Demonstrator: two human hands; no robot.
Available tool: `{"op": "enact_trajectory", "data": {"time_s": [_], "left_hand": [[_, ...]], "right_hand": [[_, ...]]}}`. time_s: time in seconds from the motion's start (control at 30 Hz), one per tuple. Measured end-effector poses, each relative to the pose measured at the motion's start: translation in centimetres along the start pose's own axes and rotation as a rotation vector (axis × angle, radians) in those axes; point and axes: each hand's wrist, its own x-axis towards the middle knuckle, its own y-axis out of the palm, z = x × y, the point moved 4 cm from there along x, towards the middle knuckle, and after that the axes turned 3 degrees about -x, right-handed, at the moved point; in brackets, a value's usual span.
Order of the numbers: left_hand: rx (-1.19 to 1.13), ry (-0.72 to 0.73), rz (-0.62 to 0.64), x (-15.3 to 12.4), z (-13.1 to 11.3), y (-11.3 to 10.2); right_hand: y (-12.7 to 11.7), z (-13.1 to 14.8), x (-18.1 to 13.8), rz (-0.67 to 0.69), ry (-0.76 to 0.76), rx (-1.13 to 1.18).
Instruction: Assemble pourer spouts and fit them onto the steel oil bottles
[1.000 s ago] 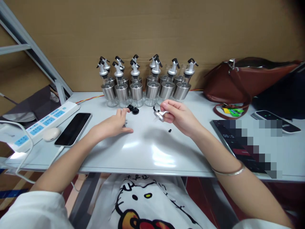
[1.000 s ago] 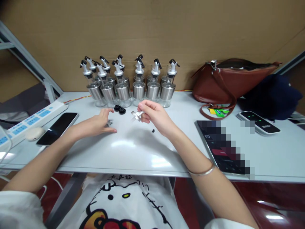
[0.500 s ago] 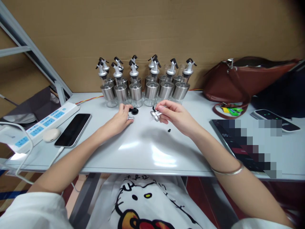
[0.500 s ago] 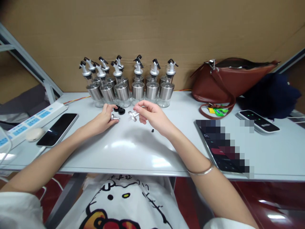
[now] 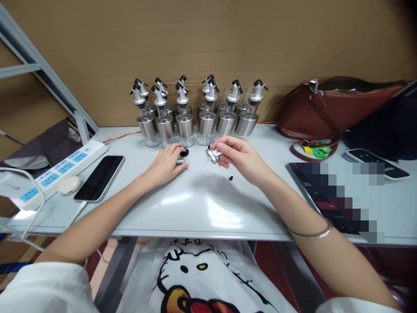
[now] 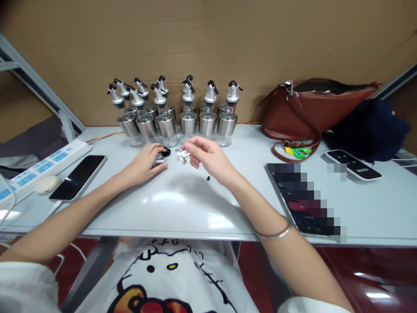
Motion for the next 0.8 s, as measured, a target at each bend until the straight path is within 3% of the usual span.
{"op": "enact_trajectory", "data": {"time_s": [0.43, 0.8], "left_hand": [[-0.092, 0.003, -0.163, 0.7, 1.2, -0.5], [-0.03, -0.011, -0.229, 0.5, 0.3, -0.9]], "right_hand": [[-0.1, -0.1, 0.0, 0.0, 0.001, -0.025], [0.1, 0.2, -0.1, -0.006, -0.005, -0.051]]}}
